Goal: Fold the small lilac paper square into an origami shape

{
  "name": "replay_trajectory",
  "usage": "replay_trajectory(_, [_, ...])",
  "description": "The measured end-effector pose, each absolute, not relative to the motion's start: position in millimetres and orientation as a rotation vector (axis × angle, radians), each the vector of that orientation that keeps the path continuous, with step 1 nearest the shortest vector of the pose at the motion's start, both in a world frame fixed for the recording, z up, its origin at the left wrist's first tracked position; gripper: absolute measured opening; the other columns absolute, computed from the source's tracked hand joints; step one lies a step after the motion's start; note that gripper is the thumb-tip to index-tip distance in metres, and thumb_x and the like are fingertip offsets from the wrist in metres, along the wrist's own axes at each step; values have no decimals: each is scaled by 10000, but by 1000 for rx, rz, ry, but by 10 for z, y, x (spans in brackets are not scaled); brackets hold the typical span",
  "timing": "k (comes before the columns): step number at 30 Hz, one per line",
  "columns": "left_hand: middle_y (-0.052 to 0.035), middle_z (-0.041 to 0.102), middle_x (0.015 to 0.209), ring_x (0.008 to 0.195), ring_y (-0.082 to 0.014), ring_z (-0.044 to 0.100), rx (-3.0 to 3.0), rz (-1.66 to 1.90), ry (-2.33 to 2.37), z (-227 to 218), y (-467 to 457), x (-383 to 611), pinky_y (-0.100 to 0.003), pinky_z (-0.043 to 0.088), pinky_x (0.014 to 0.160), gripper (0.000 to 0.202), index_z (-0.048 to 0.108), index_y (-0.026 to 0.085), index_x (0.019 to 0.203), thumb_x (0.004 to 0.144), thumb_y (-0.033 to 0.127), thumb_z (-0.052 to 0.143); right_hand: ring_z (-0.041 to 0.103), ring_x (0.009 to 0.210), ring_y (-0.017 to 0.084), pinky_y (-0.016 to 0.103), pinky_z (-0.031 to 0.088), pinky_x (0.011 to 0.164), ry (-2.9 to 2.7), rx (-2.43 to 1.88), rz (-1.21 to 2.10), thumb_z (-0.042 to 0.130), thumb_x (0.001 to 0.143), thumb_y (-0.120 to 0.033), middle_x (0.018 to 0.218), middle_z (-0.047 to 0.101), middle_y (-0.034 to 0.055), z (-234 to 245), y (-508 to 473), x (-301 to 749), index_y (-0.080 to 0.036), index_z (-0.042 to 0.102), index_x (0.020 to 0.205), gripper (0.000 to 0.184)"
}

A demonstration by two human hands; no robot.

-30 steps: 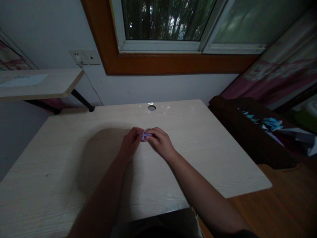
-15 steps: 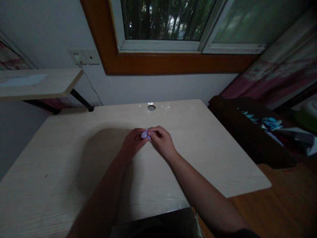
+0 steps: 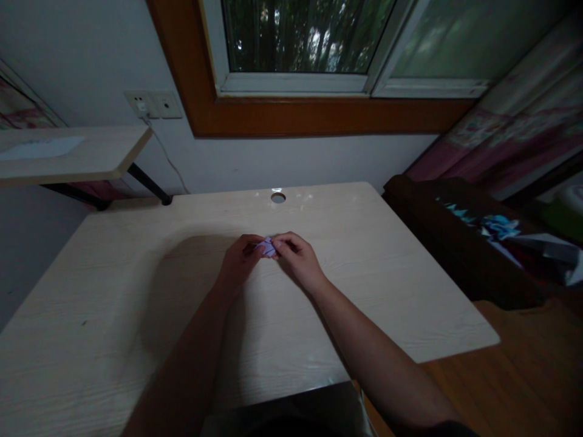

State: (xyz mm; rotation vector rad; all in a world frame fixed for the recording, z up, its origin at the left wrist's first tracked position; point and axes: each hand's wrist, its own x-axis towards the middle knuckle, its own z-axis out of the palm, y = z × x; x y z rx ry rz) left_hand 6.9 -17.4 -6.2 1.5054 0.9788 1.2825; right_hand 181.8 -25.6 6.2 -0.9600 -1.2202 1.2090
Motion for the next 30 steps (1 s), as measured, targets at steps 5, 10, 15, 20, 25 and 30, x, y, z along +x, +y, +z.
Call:
replay_trajectory(5, [-38, 725, 957, 855, -163, 721, 1608, 1327, 1093, -107, -153, 50, -308, 602, 791, 213, 648, 201, 1012, 842, 308, 719, 659, 709, 155, 296, 548, 691, -1311, -984, 1134, 696, 878, -399, 813, 683, 22, -10, -263, 1819, -223, 690, 980, 203])
replay_trajectory(10, [-33, 715, 956, 840, -160, 718, 1656, 1393, 1183, -119, -149, 54, -316, 607, 792, 202, 613, 206, 977, 835, 294, 727, 629, 799, 161, 297, 520, 733, -1555, -1047, 829, 681, 888, -312, 936, 671, 41, -17, -269, 1838, -237, 702, 989, 127])
replay_trajectory(15, [-73, 702, 1061, 971, -177, 695, 1822, 1474, 1067, -65, -139, 36, -327, 599, 844, 106, 622, 205, 930, 850, 200, 692, 607, 728, 144, 276, 515, 680, -1568, -1073, 835, 665, 895, -292, 856, 643, 20, -29, -277, 1823, -223, 661, 968, 101])
replay_trajectory(20, [-54, 700, 1028, 985, -182, 675, 2060, 1509, 1103, -7, -141, 14, -350, 569, 881, 180, 637, 211, 939, 821, 77, 661, 633, 856, 154, 284, 559, 710, -1616, -997, 710, 679, 890, -293, 1098, 621, 66, 35, -296, 1803, -247, 631, 1071, 193])
replay_trajectory(25, [-46, 703, 1019, 967, -183, 673, 2213, 1518, 1123, 35, -176, 37, -366, 552, 898, 187, 635, 210, 936, 817, 67, 646, 623, 1056, 208, 350, 578, 819, -1713, -895, 567, 655, 902, -229, 1165, 632, 91, 103, -311, 1818, -273, 637, 1114, 217])
replay_trajectory(30, [-53, 701, 1041, 991, -194, 665, 2212, 1471, 1121, 58, -215, 44, -379, 541, 915, 202, 643, 214, 972, 825, 75, 628, 657, 984, 213, 394, 543, 883, -1751, -940, 546, 578, 929, -193, 1023, 697, 67, 117, -329, 1830, -273, 675, 1003, 146])
